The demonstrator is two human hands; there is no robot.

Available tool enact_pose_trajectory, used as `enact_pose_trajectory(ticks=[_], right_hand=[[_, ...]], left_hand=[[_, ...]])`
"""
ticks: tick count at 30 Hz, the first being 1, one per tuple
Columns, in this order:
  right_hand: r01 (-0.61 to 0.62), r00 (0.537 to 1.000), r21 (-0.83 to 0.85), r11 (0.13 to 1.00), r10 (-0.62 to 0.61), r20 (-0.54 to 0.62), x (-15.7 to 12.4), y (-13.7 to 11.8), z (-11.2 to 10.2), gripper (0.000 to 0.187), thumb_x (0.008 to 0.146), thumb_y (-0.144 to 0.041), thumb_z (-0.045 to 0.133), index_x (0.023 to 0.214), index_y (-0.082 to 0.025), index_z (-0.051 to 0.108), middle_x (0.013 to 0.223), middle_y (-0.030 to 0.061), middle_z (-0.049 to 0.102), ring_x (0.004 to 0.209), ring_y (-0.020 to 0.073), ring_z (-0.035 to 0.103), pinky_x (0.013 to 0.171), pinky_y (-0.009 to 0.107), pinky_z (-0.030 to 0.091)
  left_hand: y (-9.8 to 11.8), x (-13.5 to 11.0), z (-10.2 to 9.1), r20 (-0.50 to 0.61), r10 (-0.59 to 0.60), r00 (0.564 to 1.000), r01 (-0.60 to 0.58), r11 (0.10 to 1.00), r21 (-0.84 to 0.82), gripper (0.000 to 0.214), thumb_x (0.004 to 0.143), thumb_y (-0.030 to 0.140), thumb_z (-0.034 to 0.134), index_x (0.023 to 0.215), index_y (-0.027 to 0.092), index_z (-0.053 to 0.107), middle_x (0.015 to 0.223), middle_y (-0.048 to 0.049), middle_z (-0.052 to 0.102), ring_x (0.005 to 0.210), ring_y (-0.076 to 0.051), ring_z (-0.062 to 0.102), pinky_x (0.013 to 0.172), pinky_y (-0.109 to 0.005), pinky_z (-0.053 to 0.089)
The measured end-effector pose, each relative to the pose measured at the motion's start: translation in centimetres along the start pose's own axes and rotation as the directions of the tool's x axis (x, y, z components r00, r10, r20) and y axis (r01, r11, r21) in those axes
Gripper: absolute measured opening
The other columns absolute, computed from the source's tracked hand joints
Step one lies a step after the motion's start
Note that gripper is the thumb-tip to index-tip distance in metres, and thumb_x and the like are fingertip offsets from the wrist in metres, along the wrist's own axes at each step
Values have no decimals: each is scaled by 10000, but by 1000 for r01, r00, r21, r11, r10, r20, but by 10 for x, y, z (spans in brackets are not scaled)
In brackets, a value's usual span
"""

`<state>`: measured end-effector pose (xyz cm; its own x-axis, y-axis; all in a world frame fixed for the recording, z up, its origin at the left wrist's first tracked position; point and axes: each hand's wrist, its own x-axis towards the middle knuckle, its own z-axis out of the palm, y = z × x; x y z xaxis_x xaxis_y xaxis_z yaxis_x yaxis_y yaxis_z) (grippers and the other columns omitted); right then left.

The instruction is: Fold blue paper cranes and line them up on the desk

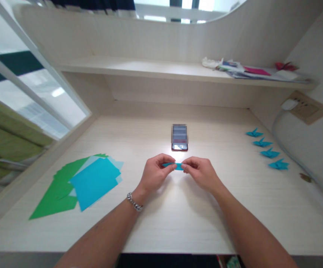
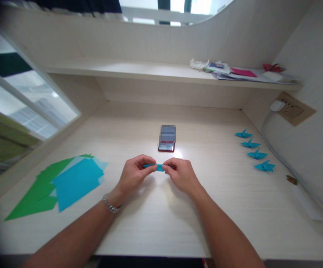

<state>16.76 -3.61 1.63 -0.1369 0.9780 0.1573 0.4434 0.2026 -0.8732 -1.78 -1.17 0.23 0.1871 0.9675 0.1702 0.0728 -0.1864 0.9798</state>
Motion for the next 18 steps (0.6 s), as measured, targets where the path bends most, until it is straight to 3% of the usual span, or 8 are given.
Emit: enact_pose_trajectory(ticks=[10, 18], right_hand=[[-19, 999, 48, 999, 17, 41, 0, 0, -1, 123, 817, -237, 601, 806, -186, 713, 715, 17, 702, 651, 150, 623, 608, 249, 459], [-45, 999, 17, 999, 45, -1, 0, 1, 1, 121, 785, -220, 608, 792, -189, 725, 690, 12, 703, 636, 149, 613, 589, 245, 454]], left_hand=[[2, 0, 0, 2, -29, 1000, 29, 999, -20, 190, 673, 241, 791, 811, 149, 699, 793, -53, 718, 712, -171, 669, 664, -268, 558], [2, 0, 0, -1, -42, 999, 42, 998, -37, 200, 662, 231, 803, 807, 146, 695, 785, -44, 711, 700, -162, 662, 657, -255, 551]])
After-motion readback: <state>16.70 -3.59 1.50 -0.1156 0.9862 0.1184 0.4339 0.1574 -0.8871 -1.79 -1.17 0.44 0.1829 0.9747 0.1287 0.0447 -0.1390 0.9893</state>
